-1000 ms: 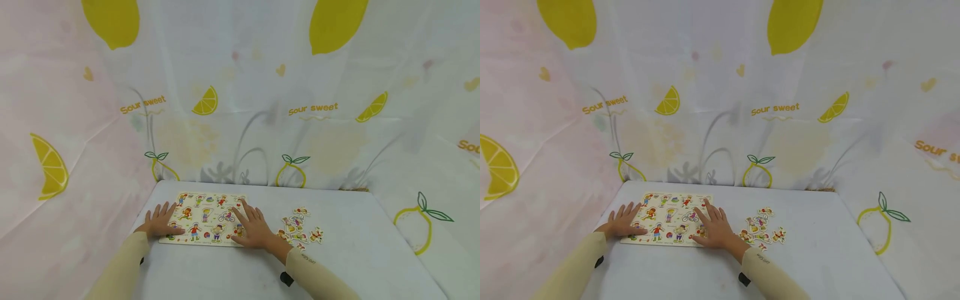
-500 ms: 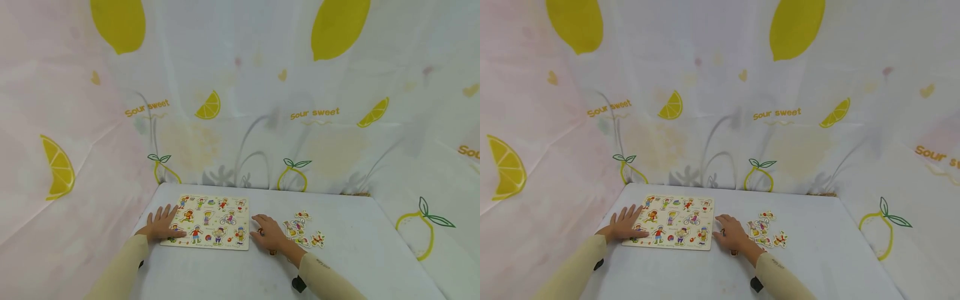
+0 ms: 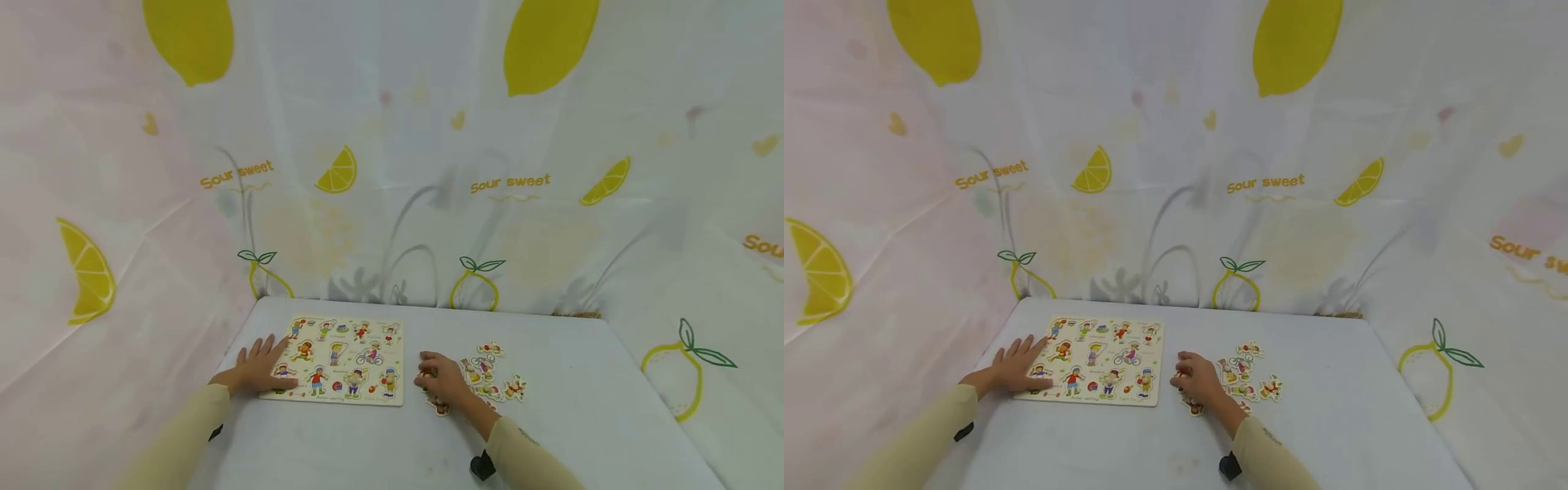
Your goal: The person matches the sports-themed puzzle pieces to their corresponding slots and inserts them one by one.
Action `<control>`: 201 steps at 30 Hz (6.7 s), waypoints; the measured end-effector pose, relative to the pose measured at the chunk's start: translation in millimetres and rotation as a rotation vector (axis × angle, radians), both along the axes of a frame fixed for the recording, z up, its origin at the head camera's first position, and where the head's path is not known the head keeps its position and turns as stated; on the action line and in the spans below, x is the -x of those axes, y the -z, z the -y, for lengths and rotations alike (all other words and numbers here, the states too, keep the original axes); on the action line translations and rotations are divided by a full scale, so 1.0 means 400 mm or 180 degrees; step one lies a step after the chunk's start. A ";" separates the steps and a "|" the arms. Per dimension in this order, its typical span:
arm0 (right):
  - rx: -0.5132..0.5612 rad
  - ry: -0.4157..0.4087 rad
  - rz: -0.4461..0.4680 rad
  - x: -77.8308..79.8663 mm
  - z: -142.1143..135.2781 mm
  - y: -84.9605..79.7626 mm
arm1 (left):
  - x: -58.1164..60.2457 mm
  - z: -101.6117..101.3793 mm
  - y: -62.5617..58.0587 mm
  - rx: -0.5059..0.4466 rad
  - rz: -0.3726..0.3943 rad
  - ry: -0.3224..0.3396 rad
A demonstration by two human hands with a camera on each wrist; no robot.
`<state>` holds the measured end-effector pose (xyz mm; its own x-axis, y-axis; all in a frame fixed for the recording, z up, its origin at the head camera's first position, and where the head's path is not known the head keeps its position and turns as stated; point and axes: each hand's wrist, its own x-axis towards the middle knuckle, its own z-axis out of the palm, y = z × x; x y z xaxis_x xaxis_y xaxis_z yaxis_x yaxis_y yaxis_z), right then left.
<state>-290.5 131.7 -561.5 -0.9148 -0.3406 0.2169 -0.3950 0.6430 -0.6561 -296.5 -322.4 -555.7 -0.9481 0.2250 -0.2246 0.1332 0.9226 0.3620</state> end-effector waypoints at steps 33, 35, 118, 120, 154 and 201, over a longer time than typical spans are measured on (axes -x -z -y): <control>0.0124 0.0287 -0.0116 0.047 0.022 -0.033 | -0.026 0.068 0.030 0.0079 0.0057 0.0074; 0.0154 0.0308 -0.0071 0.053 0.039 -0.028 | -0.030 0.070 0.034 0.0042 0.0033 0.0062; -0.0592 -0.0106 -0.0111 -0.025 0.535 -0.022 | -0.068 0.029 -0.045 0.0065 0.0137 -0.0019; -0.0570 -0.0106 -0.0115 -0.022 0.536 -0.021 | -0.069 0.028 -0.053 0.0104 0.0129 -0.0012; -0.1359 -0.0851 -0.0569 -0.026 0.453 -0.063 | -0.056 0.039 -0.022 0.0183 0.0122 -0.0006; -0.0992 0.1012 -0.0743 -0.015 -0.195 0.005 | -0.052 0.053 0.018 0.0127 -0.0061 0.0078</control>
<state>-284.5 209.6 -563.6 -0.9231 -0.1341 0.3604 -0.2611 0.9067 -0.3312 -275.7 -343.7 -563.0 -0.9467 0.2395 -0.2156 0.1625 0.9326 0.3222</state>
